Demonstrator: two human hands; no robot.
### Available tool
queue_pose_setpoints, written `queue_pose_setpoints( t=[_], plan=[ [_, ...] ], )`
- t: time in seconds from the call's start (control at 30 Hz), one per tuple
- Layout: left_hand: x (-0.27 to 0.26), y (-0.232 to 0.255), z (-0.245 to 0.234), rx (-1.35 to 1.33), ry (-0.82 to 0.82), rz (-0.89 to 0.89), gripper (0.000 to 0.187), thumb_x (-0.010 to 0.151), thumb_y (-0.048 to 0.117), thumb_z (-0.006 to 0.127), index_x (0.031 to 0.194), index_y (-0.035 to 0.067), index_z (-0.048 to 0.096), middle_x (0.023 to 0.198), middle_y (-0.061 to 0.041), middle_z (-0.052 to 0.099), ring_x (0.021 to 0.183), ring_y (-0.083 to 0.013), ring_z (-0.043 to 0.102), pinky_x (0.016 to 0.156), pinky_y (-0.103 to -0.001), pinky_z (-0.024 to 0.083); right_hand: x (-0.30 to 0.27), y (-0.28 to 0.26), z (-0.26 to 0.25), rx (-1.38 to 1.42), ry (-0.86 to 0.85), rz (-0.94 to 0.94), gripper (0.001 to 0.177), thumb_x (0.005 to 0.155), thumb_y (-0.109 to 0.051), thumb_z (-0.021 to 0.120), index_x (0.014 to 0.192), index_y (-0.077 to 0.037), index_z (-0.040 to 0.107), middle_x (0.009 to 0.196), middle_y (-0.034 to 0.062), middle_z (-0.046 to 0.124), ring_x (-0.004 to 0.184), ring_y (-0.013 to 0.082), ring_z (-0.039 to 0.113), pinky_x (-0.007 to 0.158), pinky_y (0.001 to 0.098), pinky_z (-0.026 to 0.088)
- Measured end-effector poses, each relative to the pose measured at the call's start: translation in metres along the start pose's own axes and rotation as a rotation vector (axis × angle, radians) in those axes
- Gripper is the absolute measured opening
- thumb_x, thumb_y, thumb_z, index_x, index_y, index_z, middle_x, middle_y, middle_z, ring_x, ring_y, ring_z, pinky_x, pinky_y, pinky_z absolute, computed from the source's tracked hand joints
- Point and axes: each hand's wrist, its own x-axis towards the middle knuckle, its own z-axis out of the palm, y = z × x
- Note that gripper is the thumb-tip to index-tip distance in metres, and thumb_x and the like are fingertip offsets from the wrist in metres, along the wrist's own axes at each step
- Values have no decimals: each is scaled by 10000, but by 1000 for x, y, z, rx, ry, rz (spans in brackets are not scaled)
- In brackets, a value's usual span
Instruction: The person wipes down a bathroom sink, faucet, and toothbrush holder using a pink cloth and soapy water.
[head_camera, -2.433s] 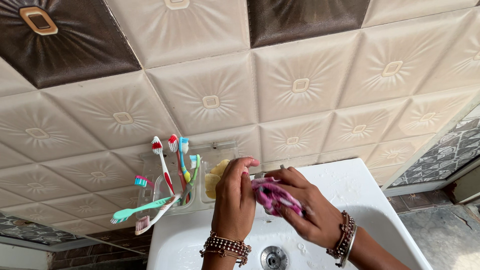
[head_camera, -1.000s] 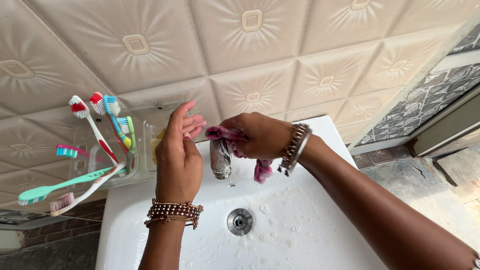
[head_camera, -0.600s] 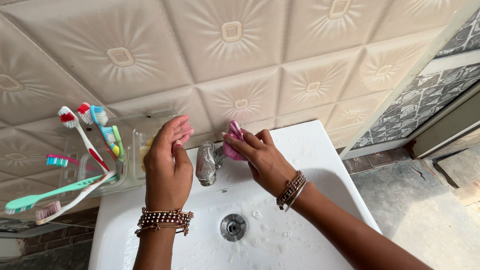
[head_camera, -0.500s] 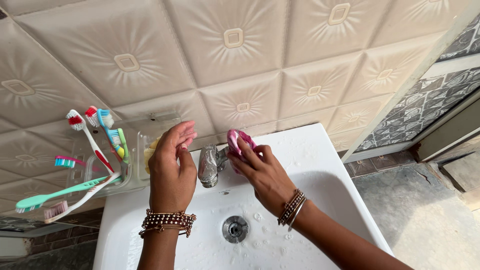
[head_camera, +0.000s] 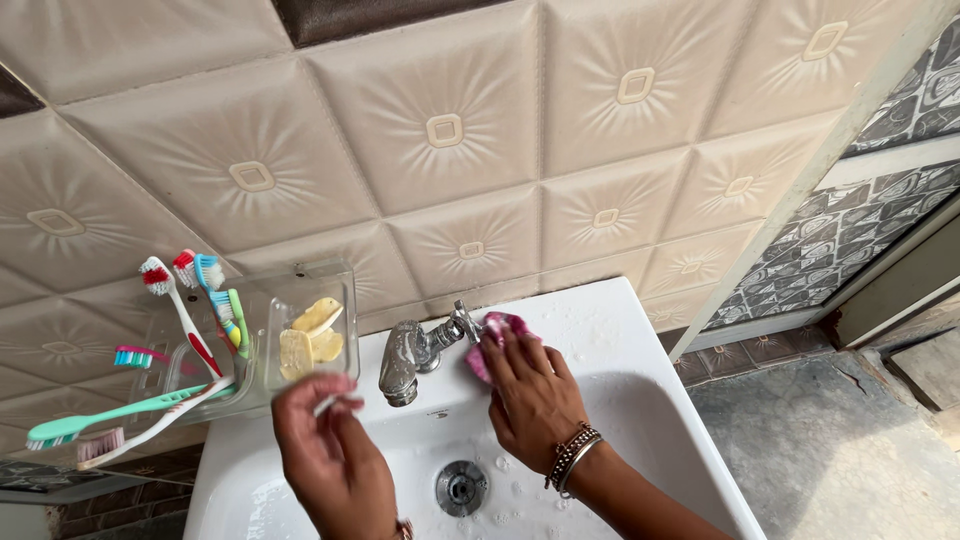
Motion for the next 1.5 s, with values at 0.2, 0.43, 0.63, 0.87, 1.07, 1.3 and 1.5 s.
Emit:
queue_pose_setpoints(
  t=[0.2,0.43,0.63,0.87,1.07,1.3,1.5],
  plan=[
    [-96,-30,34,423,-627,212,454,740,-106,524,1079,127,714,1203,-110,646,1213,-273,627,1018,-462,491,4,30,-36,762,-130,212,666,961,-233,499,1574,-96,278,1394,197,576,1227,308,602,1089,431,479],
    [-55,-18,105,983,-653,207,622,933,243,479,1502,3,400,1513,-219,447,1399,-341,362,1152,-492,233,-25,102,-31,68,-44,53,592,876,-162,617,1455,-150,495,1537,119,431,1400,317,360,1127,480,354],
    [-48,-15,151,1024,-608,100,556,994,336,482,1429,-6,435,1473,-189,477,1390,-322,401,1140,-478,290,-33,134,-34,345,-37,7,585,886,-33,557,1460,-84,457,1568,87,440,1450,281,384,1193,425,340],
    [-41,-22,144,1056,-608,-99,608,946,187,518,1528,76,380,1416,-82,555,1363,-282,439,1186,-495,305,-36,140,-28,447,18,126,716,894,-182,544,1555,-102,281,1616,113,357,1496,288,316,1221,426,266],
    [-99,-16,172,504,-768,480,670,804,14,531,1469,17,452,1443,-164,557,1412,-329,427,1184,-546,226,-44,150,-20,1076,208,414,841,939,-584,309,1622,-218,-19,1714,102,91,1565,231,148,1226,436,159],
    [-59,-34,213,408,-868,287,496,867,-13,551,1356,59,593,1393,-122,606,1325,-294,500,1169,-473,335,-66,158,-18,1478,467,513,859,943,-661,259,1631,-171,103,1677,186,261,1555,254,243,1235,407,170],
    [-88,-15,226,272,-1309,524,300,899,29,528,1141,48,705,1221,-111,683,1284,-266,554,1194,-505,313,-74,191,-25,1934,259,799,976,898,-769,150,1590,-94,289,1575,271,431,1417,398,394,1138,464,326]
  ],
)
